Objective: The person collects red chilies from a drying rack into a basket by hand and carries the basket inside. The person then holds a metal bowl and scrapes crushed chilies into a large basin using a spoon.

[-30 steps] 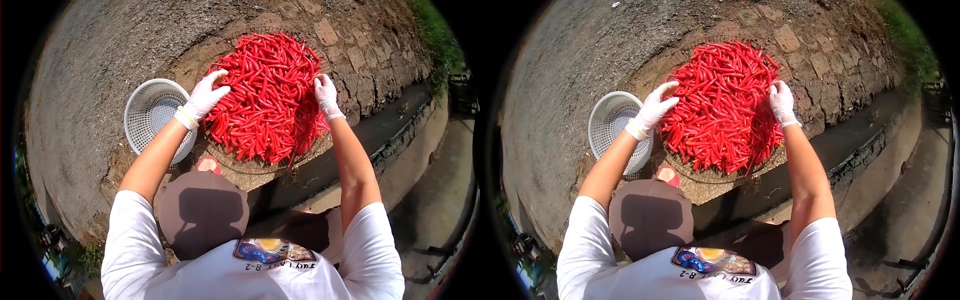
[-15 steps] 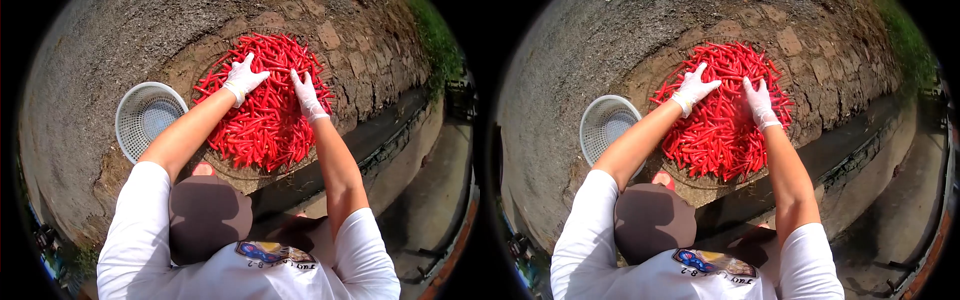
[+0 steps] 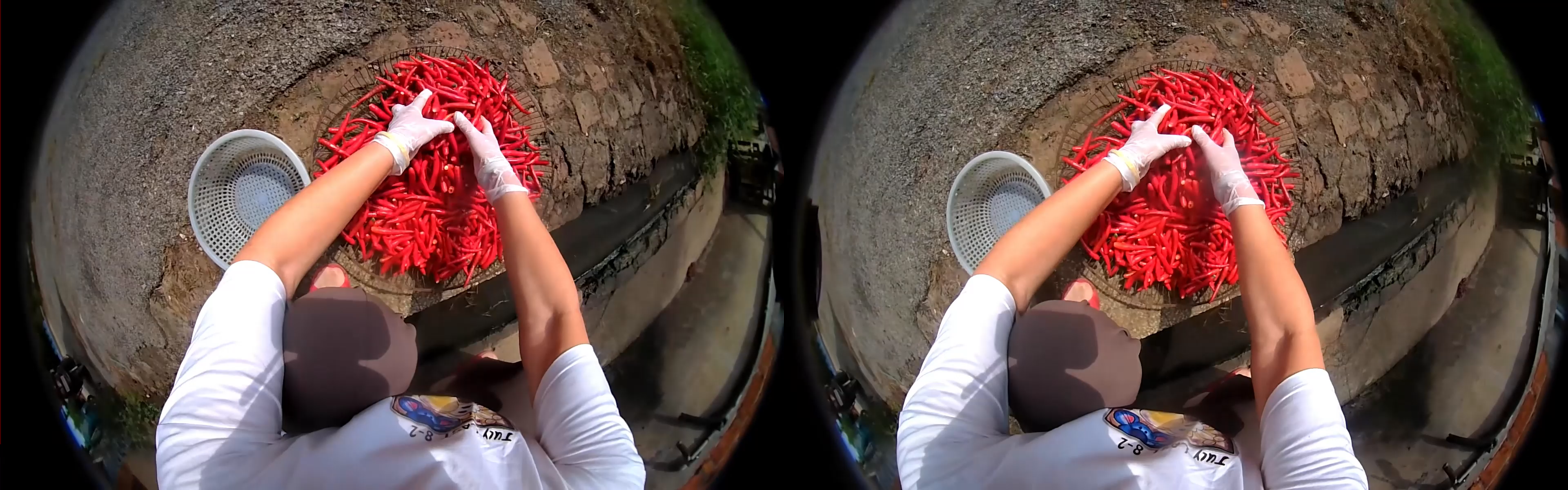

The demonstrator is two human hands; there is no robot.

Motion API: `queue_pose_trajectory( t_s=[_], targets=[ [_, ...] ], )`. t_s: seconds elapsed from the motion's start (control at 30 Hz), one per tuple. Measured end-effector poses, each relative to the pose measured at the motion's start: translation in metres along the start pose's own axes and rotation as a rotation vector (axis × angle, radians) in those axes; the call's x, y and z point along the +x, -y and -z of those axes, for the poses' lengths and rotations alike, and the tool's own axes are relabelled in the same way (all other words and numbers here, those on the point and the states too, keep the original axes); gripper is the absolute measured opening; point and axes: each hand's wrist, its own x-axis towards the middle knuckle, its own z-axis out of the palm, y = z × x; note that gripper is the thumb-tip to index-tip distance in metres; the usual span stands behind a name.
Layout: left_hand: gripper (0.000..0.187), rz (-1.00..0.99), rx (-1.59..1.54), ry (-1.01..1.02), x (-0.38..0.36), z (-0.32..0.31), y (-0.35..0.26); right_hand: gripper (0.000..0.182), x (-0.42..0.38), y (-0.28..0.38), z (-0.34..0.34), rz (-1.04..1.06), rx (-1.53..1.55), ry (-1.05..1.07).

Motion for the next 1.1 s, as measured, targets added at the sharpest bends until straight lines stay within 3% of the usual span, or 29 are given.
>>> queue_pose_trajectory(
  t_s=[0.1, 0.2, 0.37, 0.57, 0.77, 0.83, 1.1],
  targets=[
    [0.096, -0.023, -0.073, -0.010, -0.011, -0.001, -0.005, 0.064, -0.038, 0.027, -0.021, -0.007, 0.027, -0.112],
    [0.090, -0.063, -0.102, -0.015, -0.027, 0.002, -0.013, 0.048, -0.055, 0.033, -0.025, 0.020, 0.055, -0.109],
    [0.089, -0.113, -0.158, -0.008, -0.053, -0.001, -0.011, 0.043, -0.059, 0.009, -0.012, 0.054, 0.167, 0.009],
    [0.087, -0.215, -0.109, -0.046, -0.085, 0.003, -0.020, 0.044, -0.112, 0.034, -0.024, 0.085, 0.197, -0.046],
    [0.080, -0.354, -0.177, -0.124, -0.112, 0.014, -0.042, 0.041, -0.136, 0.053, -0.025, 0.172, 0.241, 0.035],
    [0.078, -0.333, -0.155, -0.086, -0.128, 0.027, -0.051, 0.028, -0.144, 0.060, -0.029, 0.184, 0.153, 0.019],
    [0.081, -0.340, -0.163, -0.112, -0.166, 0.063, -0.030, 0.031, -0.184, 0.063, -0.072, 0.127, 0.152, 0.054]
  ],
)
